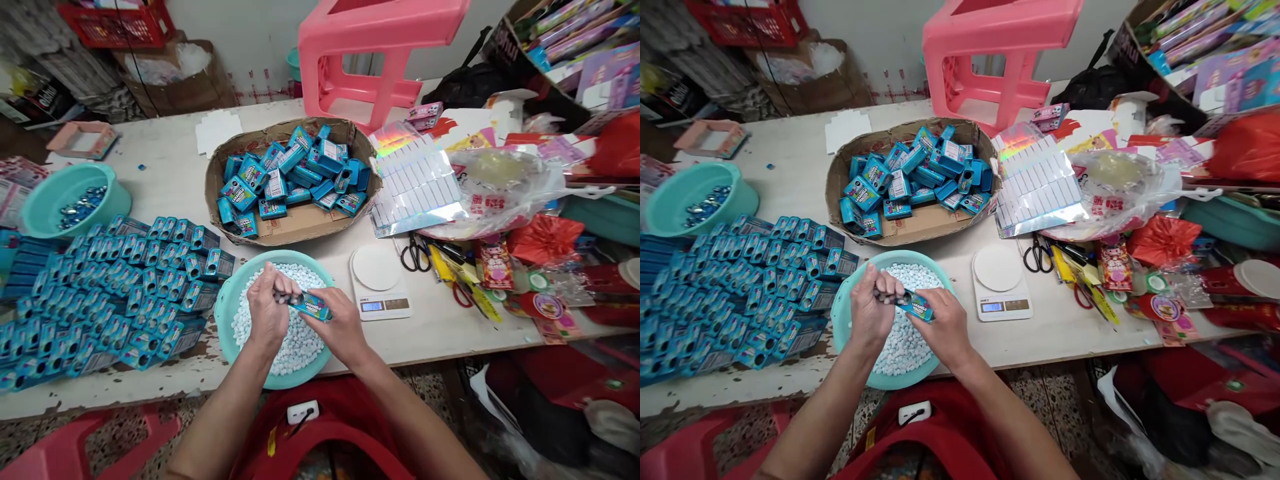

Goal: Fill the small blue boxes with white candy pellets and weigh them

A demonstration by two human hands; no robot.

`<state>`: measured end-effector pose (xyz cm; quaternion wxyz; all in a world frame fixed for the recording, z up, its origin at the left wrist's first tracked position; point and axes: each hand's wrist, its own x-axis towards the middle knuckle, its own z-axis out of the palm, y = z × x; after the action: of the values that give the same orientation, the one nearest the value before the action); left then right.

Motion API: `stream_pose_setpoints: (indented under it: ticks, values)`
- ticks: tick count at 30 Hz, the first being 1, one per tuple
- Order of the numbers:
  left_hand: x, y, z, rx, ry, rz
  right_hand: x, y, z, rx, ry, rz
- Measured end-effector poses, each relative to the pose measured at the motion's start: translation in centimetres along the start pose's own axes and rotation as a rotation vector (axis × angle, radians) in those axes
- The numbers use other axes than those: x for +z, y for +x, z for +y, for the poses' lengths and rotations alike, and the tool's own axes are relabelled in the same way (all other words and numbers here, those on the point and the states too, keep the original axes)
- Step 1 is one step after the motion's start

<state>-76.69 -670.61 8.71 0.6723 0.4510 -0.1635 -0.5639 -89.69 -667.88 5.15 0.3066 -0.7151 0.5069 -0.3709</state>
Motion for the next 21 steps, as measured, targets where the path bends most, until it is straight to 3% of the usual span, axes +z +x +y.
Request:
stream_pose_setpoints:
  ticks: [7,21]
  values:
    - [-0.6,0.8,-1.2,0.087,0.232,0.045,1.2,0.6,0.5,0.004,-0.063,-0.070]
    - [-0.6,2.7,-1.9,0.064,0.331,0.023,1.0,2.8,1.5,0.074,0.018,-0.073]
